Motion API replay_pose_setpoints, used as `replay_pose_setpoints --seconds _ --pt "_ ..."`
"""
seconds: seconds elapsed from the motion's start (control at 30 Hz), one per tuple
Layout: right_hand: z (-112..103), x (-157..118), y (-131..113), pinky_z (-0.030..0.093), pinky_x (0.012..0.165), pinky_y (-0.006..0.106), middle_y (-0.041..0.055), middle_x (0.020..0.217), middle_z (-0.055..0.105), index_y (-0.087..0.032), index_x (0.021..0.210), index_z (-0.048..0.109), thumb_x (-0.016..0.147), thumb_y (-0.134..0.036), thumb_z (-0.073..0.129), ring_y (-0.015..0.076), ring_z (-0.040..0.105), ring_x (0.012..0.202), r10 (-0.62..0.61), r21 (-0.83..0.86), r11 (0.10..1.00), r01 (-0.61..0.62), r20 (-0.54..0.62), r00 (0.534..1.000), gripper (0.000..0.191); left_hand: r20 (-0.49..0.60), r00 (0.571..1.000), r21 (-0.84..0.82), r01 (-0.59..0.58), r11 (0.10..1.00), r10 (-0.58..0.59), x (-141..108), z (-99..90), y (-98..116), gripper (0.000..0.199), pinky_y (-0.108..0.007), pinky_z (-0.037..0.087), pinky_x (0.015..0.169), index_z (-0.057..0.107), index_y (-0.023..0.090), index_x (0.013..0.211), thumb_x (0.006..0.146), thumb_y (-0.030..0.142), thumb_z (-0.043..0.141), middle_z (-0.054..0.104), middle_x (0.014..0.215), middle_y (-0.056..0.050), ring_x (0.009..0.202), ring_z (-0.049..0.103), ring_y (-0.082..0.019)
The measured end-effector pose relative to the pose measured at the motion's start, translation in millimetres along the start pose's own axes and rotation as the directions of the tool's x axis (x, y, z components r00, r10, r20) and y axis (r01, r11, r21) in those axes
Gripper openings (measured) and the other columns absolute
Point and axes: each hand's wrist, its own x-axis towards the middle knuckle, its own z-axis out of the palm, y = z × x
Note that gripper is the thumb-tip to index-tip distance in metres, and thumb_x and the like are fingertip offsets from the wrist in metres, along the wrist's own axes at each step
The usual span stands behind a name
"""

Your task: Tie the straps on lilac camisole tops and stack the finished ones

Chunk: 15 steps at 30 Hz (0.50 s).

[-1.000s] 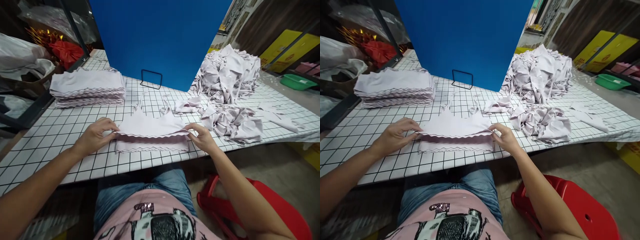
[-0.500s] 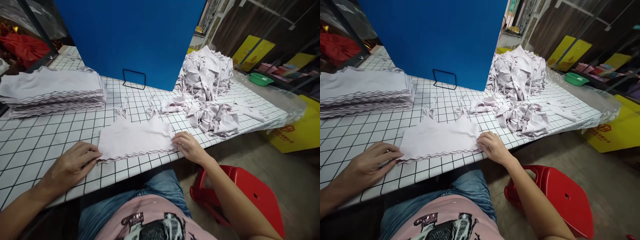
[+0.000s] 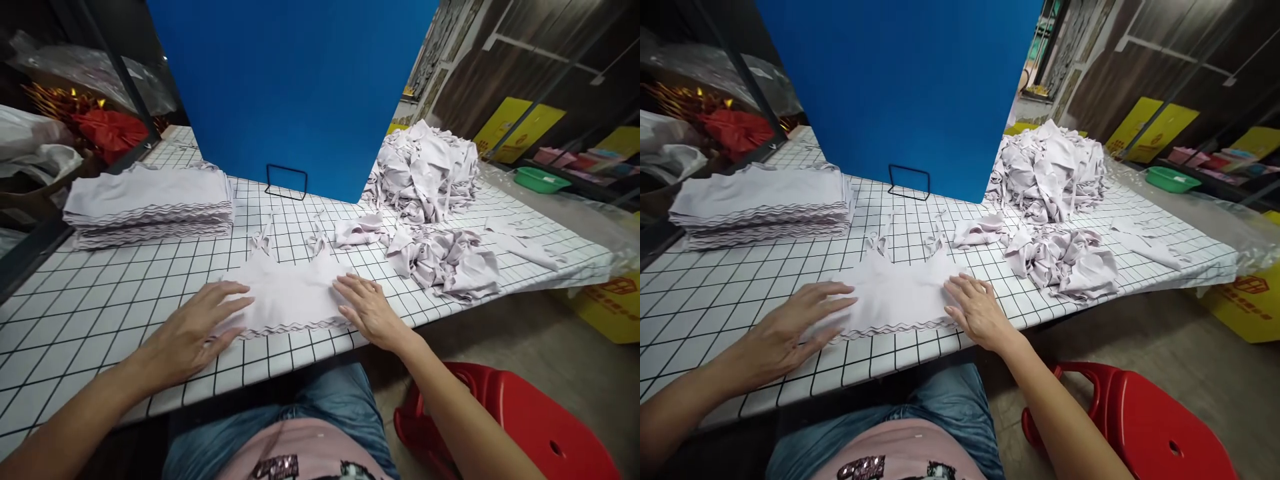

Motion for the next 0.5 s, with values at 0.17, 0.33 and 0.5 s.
replay_pose_setpoints --seconds 0.17,0.33,0.5 --pt "1.8 5.3 12.3 0.039 0.106 0.048 0.0093 0.145 0.049 -0.029 0.142 0.047 0.101 -0.038 0.040 0.0267 0.042 0.136 0.059 0.147 0.988 -0.056 -0.017 0.998 0.043 0.102 0.993 0.066 0.048 0.997 -0.054 15.7 8.9 0.6 0.029 -0.043 0.052 0.095 0.063 0.023 0.118 0.095 0.033 0.049 0.060 0.122 -0.010 0.113 0.056 -0.025" --pt "-15.6 72.5 33.2 0.049 0.084 0.034 0.0117 0.113 0.066 -0.017 0.113 0.064 0.096 -0.038 0.048 0.0220 0.063 0.100 0.341 0.361 0.892 -0.273 -0.141 0.929 0.032 0.097 0.992 0.035 -0.087 0.996 0.083 99.2 33.1 31.0 0.027 -0.042 0.050 0.095 0.063 0.015 0.114 0.097 0.025 0.046 0.061 0.119 -0.012 0.113 0.054 -0.025" --pt "-5.0 149.4 52.2 0.045 0.070 0.026 0.0087 0.088 0.071 -0.014 0.088 0.067 0.085 -0.038 0.063 0.0185 0.064 0.083 0.513 0.369 0.768 -0.524 0.135 0.847 0.025 0.111 0.992 0.148 -0.074 0.986 0.058 176.3 94.3 43.4 0.031 -0.046 0.044 0.104 0.059 0.007 0.118 0.094 0.023 0.050 0.057 0.127 -0.018 0.122 0.050 -0.031"
